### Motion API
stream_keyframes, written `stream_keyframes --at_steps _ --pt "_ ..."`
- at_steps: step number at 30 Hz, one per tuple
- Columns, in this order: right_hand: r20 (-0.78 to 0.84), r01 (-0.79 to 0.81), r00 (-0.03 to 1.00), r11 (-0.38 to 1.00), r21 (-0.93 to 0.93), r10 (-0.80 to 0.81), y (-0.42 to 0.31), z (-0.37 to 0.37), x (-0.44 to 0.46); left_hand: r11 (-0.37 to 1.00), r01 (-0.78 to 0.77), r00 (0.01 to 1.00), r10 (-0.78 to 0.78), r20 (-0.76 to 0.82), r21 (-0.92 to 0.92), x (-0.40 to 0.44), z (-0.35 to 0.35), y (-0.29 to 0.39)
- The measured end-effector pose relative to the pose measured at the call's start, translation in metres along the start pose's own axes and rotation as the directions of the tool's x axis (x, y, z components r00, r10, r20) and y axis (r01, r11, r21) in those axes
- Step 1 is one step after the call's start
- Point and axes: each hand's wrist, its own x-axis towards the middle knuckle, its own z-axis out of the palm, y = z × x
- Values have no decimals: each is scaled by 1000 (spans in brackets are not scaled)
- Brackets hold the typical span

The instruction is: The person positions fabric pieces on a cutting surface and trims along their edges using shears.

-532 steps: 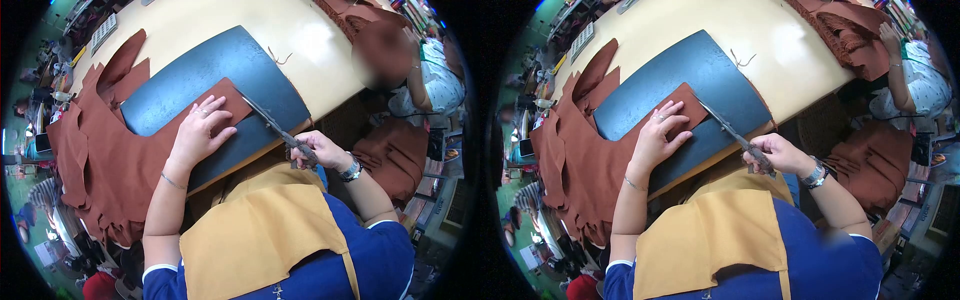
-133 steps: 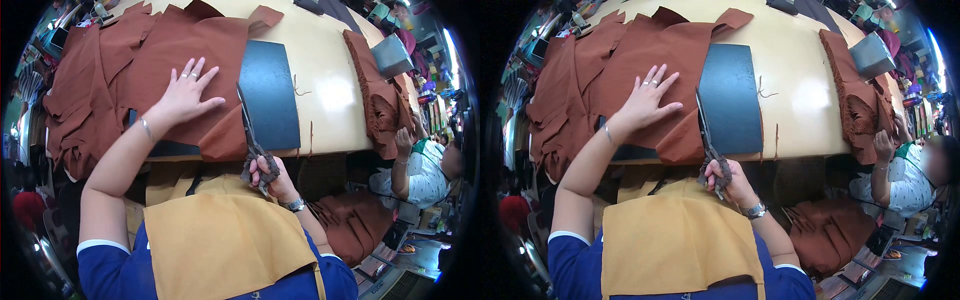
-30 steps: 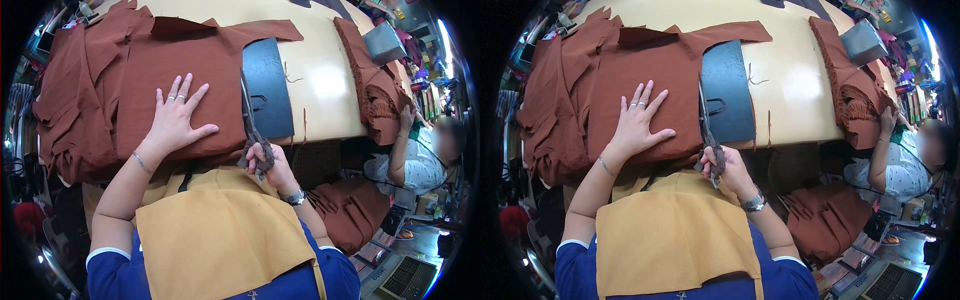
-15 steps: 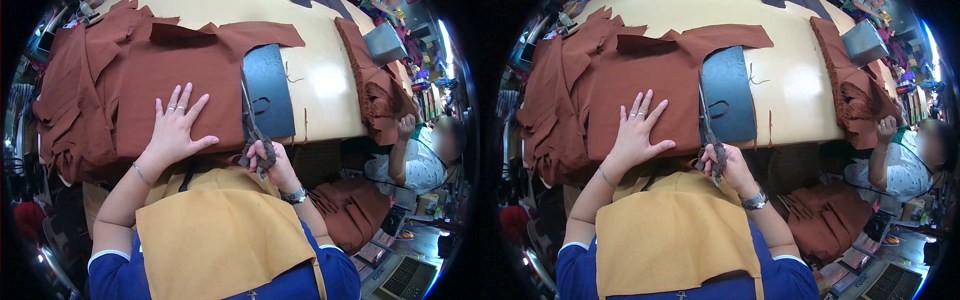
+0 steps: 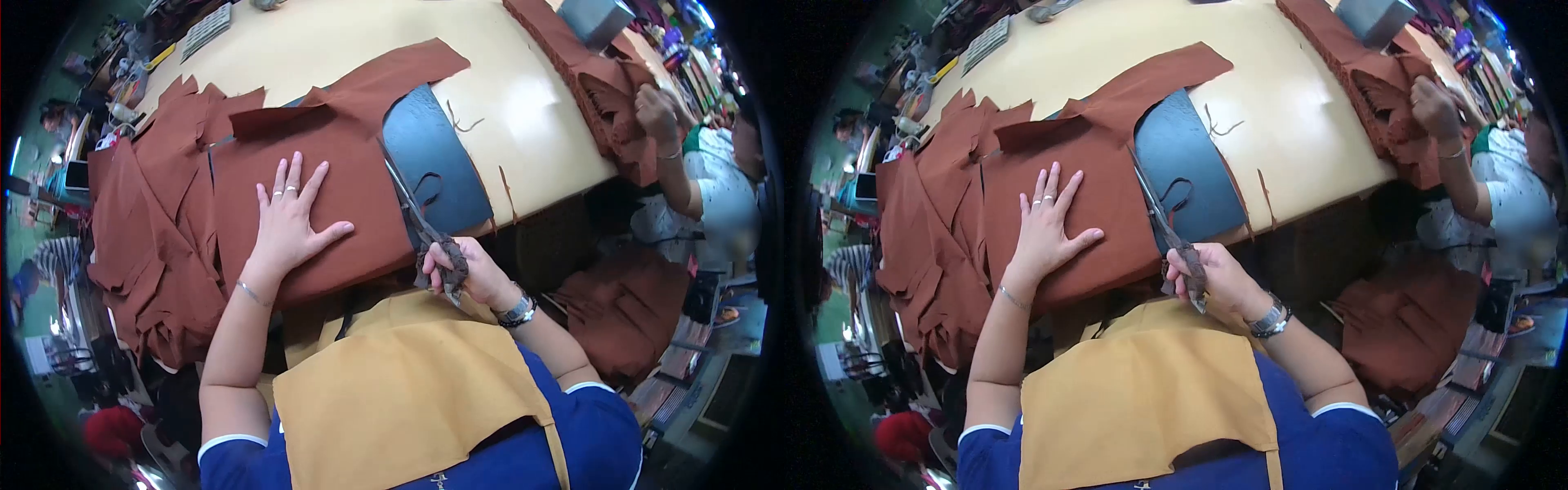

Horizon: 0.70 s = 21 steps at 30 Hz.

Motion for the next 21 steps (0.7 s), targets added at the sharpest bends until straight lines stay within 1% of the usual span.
stream_keyframes --at_steps 2,9,14,17,20,21 --pt "-8 -8 1000 1000 -1 8 -2 1 0 1000 -14 1000 14 -17 -16 -7 4 2" --pt "2 -36 999 997 -64 36 -5 -5 -1 999 36 999 -36 -3 15 -13 5 6" --pt "22 -30 999 998 -54 32 -4 -10 -2 997 62 998 -62 -3 51 -22 5 13" --pt "46 -33 998 998 -45 35 -3 -16 -2 996 84 996 -84 27 23 -26 -2 20" --pt "48 -47 998 998 -40 49 -3 -17 -3 995 -56 996 62 -69 87 -8 -4 12" --pt "44 -46 998 998 -47 48 -3 -17 -3 987 -142 982 150 -111 78 3 -6 10"
